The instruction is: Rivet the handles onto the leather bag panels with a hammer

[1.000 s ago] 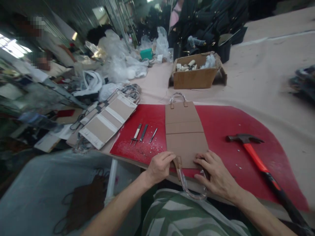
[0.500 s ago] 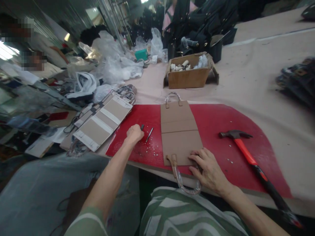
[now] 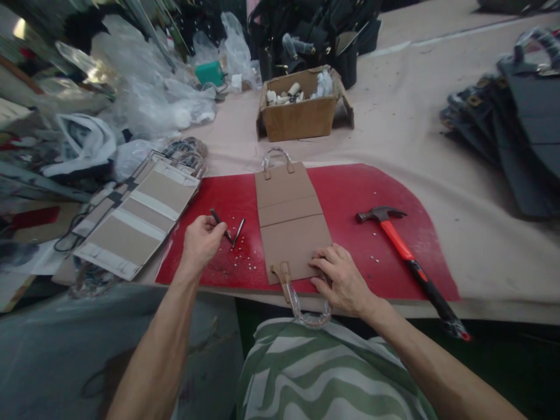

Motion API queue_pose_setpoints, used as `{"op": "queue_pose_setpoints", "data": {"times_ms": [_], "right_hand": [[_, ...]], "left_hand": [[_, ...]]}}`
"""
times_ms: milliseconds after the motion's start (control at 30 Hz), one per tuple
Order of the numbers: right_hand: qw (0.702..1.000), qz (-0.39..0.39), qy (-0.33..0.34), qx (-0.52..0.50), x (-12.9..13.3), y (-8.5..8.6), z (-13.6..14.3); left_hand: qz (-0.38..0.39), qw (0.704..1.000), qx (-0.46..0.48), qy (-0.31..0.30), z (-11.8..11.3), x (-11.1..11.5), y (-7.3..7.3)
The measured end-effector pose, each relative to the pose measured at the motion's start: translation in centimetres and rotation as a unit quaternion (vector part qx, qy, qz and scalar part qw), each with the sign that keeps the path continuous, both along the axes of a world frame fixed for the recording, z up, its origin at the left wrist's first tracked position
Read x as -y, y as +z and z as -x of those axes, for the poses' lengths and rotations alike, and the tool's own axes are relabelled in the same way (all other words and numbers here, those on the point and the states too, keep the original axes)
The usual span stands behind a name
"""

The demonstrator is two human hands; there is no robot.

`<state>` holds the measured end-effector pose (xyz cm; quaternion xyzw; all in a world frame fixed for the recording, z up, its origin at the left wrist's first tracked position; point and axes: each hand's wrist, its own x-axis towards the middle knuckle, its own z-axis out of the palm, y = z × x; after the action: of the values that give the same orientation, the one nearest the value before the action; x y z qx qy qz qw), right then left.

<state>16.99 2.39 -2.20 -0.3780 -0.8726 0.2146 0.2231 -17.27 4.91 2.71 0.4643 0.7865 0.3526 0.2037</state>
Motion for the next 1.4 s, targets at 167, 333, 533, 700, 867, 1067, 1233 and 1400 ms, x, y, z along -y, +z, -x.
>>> {"op": "queue_pose_setpoints", "data": {"times_ms": [167, 333, 533, 700, 867, 1067, 1233, 1400], "right_hand": [[1.0, -0.006, -0.004, 0.0, 0.0, -0.2, 0.1], [1.0, -0.003, -0.017, 0.003, 0.3, -0.2, 0.2], [0.982, -0.021, -0.172, 0.081, 2.3, 0.7, 0.5], [0.968, 0.005, -0.221, 0.116, 3.6, 1.5, 0.6], [0.951, 0.099, -0.286, 0.063, 4.8, 1.8, 0.8], [0.909, 0.255, -0.33, -0.025, 6.5, 1.5, 0.1], [0.845, 0.353, -0.377, -0.138, 8.8, 0.7, -1.2], [0.596, 0.609, -0.333, -0.403, 10.4, -2.0, -1.4]], "left_hand": [[-0.115, 0.957, 0.261, -0.042, -7.2, 2.8, -1.8], [-0.138, 0.92, 0.354, -0.092, -12.1, 4.4, -4.4], [-0.136, 0.927, 0.327, -0.121, -12.6, 5.2, -5.2], [-0.103, 0.927, 0.333, -0.137, -12.3, 5.6, -5.3], [-0.105, 0.921, 0.352, -0.13, -12.6, 5.3, -5.4], [-0.078, 0.915, 0.369, -0.143, -13.1, 5.8, -5.3], [-0.056, 0.908, 0.387, -0.149, -13.5, 7.5, -5.0], [-0.023, 0.891, 0.428, -0.148, -13.4, 7.7, -4.7]]}}
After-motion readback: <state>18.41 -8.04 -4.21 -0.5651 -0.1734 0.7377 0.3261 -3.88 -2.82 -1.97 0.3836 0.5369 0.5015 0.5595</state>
